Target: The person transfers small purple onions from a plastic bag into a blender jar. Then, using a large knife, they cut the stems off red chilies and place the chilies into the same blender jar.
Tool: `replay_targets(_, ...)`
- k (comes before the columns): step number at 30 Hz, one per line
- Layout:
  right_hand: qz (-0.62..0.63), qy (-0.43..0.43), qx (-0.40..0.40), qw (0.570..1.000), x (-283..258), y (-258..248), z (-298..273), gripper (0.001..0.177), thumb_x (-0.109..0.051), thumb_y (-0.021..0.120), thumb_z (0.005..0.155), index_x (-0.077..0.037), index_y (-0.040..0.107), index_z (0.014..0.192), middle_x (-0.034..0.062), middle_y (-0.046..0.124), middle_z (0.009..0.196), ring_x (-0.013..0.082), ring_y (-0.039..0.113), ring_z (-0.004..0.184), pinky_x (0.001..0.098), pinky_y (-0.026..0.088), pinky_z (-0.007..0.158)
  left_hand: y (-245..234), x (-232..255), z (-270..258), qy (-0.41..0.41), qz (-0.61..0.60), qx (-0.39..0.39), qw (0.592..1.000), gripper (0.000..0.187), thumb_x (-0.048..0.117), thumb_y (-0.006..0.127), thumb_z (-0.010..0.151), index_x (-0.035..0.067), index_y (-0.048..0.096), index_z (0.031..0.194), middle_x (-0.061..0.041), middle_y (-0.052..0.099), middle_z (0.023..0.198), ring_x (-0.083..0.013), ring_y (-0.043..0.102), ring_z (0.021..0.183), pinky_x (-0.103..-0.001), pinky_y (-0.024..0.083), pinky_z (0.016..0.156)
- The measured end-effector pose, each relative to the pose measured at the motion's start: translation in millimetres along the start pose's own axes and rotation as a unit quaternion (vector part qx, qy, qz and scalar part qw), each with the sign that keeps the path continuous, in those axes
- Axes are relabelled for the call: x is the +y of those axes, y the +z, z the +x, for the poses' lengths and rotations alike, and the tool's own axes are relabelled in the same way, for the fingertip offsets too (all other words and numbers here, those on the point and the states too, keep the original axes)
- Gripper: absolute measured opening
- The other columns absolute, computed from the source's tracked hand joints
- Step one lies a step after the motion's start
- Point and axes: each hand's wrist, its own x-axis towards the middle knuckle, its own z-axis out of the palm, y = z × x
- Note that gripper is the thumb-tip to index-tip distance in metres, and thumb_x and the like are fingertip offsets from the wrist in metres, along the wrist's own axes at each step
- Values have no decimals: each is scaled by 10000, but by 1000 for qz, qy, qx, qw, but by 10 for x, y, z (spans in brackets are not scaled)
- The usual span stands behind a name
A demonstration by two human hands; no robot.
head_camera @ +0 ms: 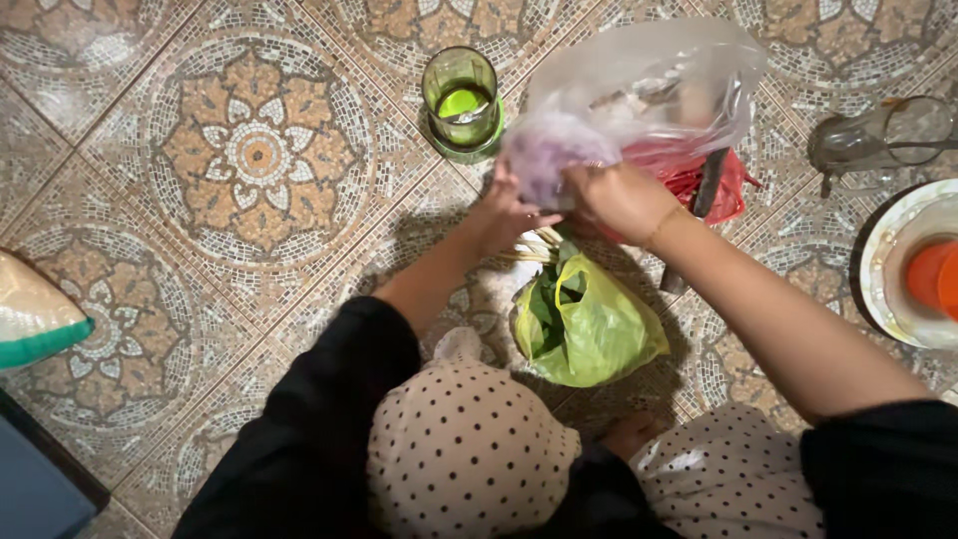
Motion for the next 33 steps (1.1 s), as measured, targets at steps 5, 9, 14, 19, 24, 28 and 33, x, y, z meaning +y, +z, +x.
replay_targets(5, 7, 35, -18, 999, 41, 289, 436, 327, -182, 749, 793, 6, 646, 1040, 214, 723, 853, 387, 726, 777, 465, 589, 687, 84, -170, 388, 9, -282, 58, 958, 1097, 75, 745, 884, 485, -8, 1568, -103, 276, 1650, -320, 435, 1397, -622, 466, 1012)
replay_targets(9, 95, 59, -14, 994, 89, 378, 556, 285, -294, 762, 872, -21, 686, 903, 236, 708, 789, 420, 708, 758, 477, 572, 709, -127, -429, 468, 22, -277, 65, 958, 1028, 46, 738, 895, 437, 108, 1607, -28, 300, 1626, -310, 518, 1329, -593, 498, 1000)
replay_targets(14, 4, 61, -5, 998, 187, 284, 611, 264, -257, 752, 844, -20, 693, 944, 208, 709, 799, 385, 713, 735, 461, 586, 688, -226, -503, 611, 18, -278, 71, 958, 984, -45, 640, 923, 409, 121, 1625, -141, 409, 1544, -313, 576, 1230, -565, 534, 1009)
replay_targets(19, -31, 190, 162, 968, 963, -117, 617, 196, -39, 678, 924, -19, 757, 1103, 237, 724, 861, 355, 707, 692, 460, 575, 622, -181, -349, 435, 48, -348, 43, 935, 1004, -95, 514, 853, 374, 85, 1629, -123, 383, 1550, -295, 570, 1282, -469, 599, 986)
replay_targets(24, 97, 335, 268, 898, 1623, -114, 81, 140, -80, 766, 915, -10, 759, 1035, 235, 739, 922, 360, 734, 853, 430, 580, 794, -114, -178, 308, 72, -306, 2, 949, 1033, -65, 518, 836, 388, 30, 1626, -28, 272, 1615, -279, 473, 1326, -415, 538, 853)
replay_targets(28, -109, 321, 285, 897, 1416, -103, -127, 333, -146, 802, 845, -51, 715, 1152, 226, 735, 1007, 382, 724, 865, 464, 568, 759, -105, -264, 421, -42, -212, 95, 972, 1001, 9, 575, 848, 377, 31, 1603, -57, 418, 1463, -239, 554, 1110, -408, 518, 732)
replay_targets(33, 86, 78, 106, 988, 557, -59, 337, 395, -122, 601, 987, -120, 598, 1382, 245, 654, 1304, 391, 645, 1162, 512, 528, 958, -57, -441, 267, -15, -274, 167, 947, 976, -46, 648, 807, 163, 153, 1621, -188, 440, 1358, -282, 554, 1052, -418, 508, 837)
